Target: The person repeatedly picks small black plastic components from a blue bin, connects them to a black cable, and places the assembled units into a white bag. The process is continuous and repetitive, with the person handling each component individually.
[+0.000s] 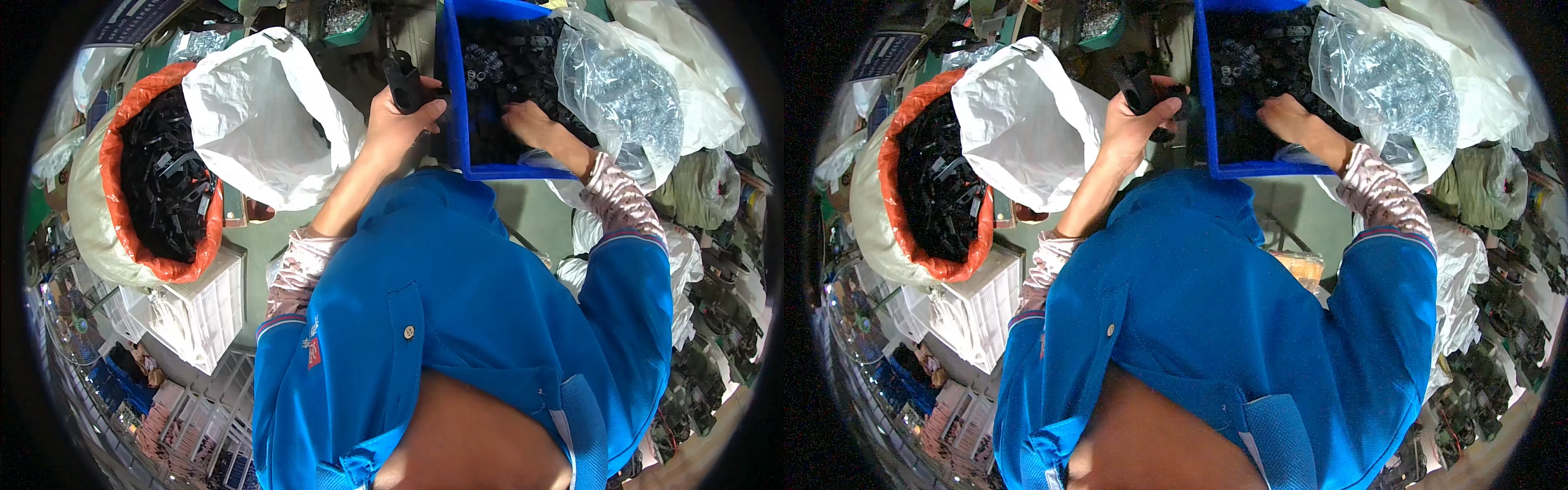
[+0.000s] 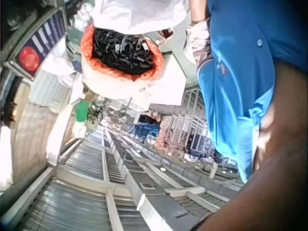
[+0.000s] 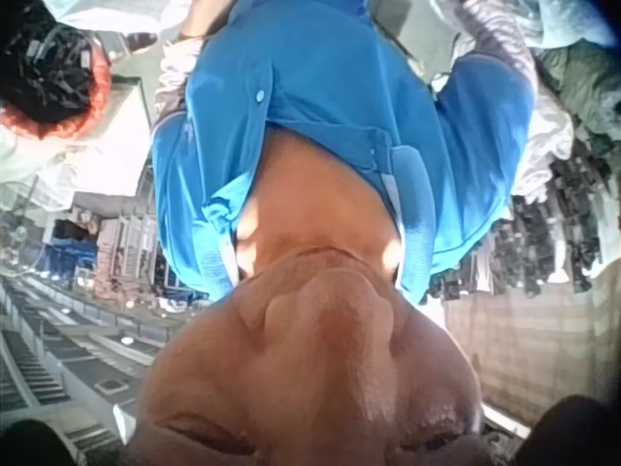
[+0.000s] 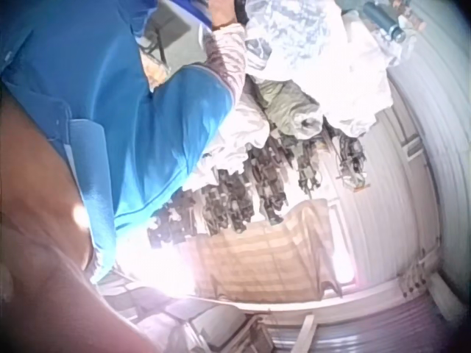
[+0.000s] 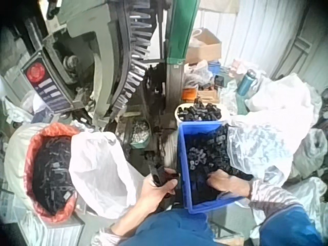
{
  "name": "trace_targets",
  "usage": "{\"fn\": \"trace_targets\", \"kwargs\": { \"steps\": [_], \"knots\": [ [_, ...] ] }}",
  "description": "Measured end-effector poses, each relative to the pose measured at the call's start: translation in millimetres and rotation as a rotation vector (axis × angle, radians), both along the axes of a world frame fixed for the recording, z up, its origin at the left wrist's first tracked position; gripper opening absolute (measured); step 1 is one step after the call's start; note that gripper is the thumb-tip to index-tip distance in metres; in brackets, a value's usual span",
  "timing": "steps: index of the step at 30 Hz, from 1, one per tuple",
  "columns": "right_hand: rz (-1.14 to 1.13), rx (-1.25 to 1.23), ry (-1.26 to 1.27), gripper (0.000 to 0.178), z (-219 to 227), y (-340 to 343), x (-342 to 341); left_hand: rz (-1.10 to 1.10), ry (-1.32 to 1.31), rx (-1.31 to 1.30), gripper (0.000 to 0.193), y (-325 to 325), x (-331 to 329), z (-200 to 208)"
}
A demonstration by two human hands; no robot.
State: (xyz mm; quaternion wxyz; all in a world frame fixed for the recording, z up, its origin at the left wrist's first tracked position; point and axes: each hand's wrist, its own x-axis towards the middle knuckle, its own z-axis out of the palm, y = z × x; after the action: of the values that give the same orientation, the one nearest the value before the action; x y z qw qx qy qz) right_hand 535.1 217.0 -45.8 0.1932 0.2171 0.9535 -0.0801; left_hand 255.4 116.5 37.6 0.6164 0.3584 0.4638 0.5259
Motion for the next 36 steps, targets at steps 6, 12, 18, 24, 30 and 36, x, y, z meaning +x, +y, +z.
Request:
{"fn": "trace_targets", "kwargs": {
  "steps": [6, 12, 18, 24, 30, 36],
  "knots": [
    [-0.353, -0.050, 0.078, 0.013, 3, 22, -2, 0.050, -0.006, 0.008, 0.025, 0, -2, -2],
    [-0.828, -0.715, 0.613, 0.022, 45, 27, 3, 0.042, 0.095, 0.057, 0.025, -3, 0, 2],
    [-0.743, -0.862, 0.753, 0.023, 150, -14, -71, 0.042, 0.318, 0.239, 0.026, -2, 4, 7],
    [-0.615, -0.773, 0.563, 0.014, 161, -3, -92, 0.017, 0.450, 0.290, 0.028, -6, 2, 15],
    [-0.176, -0.172, 0.515, 0.009, 156, -1, -125, 0.086, 0.564, 0.212, 0.030, -13, 3, 21],
    [-0.612, -1.024, 0.692, 0.024, 152, 10, -147, 0.290, 0.342, 0.219, 0.027, -18, -8, 13]
  ]
}}
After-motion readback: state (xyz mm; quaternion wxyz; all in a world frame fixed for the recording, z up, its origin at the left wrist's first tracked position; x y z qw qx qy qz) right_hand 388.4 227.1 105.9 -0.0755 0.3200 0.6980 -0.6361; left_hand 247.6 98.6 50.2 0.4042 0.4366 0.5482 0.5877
